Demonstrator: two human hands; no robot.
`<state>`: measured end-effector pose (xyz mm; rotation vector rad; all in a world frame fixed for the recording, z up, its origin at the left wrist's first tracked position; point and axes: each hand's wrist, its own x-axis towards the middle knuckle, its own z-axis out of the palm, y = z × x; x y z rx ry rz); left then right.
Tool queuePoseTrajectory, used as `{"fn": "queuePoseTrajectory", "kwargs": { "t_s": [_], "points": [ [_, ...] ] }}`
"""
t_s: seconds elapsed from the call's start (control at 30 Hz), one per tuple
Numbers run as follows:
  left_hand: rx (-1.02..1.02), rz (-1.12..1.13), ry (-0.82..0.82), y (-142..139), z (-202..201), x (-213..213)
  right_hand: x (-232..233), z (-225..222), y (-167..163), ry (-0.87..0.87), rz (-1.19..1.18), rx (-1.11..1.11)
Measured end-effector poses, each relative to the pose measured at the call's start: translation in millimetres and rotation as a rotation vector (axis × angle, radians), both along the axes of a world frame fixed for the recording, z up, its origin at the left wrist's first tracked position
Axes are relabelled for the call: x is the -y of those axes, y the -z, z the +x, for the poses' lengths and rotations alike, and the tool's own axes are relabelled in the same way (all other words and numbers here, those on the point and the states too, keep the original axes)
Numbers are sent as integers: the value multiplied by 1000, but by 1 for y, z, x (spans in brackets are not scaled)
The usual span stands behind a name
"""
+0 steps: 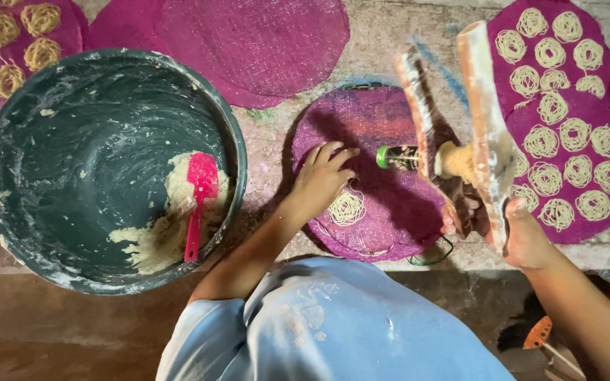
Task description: The person uses a manual dough press to extrude dough into spiral shapes on a purple mat. They repeatedly load dough into the press, squeeze the handles to form spirals, and refill the device from a nearby bowl. The formed spirals accumulate on the mat throughout the clip.
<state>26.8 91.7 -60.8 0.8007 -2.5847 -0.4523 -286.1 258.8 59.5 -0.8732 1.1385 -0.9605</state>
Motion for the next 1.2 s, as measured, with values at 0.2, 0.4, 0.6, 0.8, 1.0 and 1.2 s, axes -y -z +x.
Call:
{"fn": "queuePoseTrajectory", "kwargs": {
  "t_s": [0.2,0.4,0.6,0.8,1.0,1.2],
  "points": [
    [-101,118,-50,-5,1,-1,-2,8,-4,47,-82,60],
    [-138,222,-86,-12,13,-7,-6,7,-2,96,-51,25],
    [-82,79,-76,-15,12,-8,-6,5,2,49,-46,65],
    [-120,91,-67,-16,5,-7,-13,4,11,102,-70,67],
    [-236,327,-77,-17,30,-10,-26,-5,23,204,-76,102],
    [-84,173,-160,-18,38,-32,-28,-5,27,150,-75,148]
  ]
}}
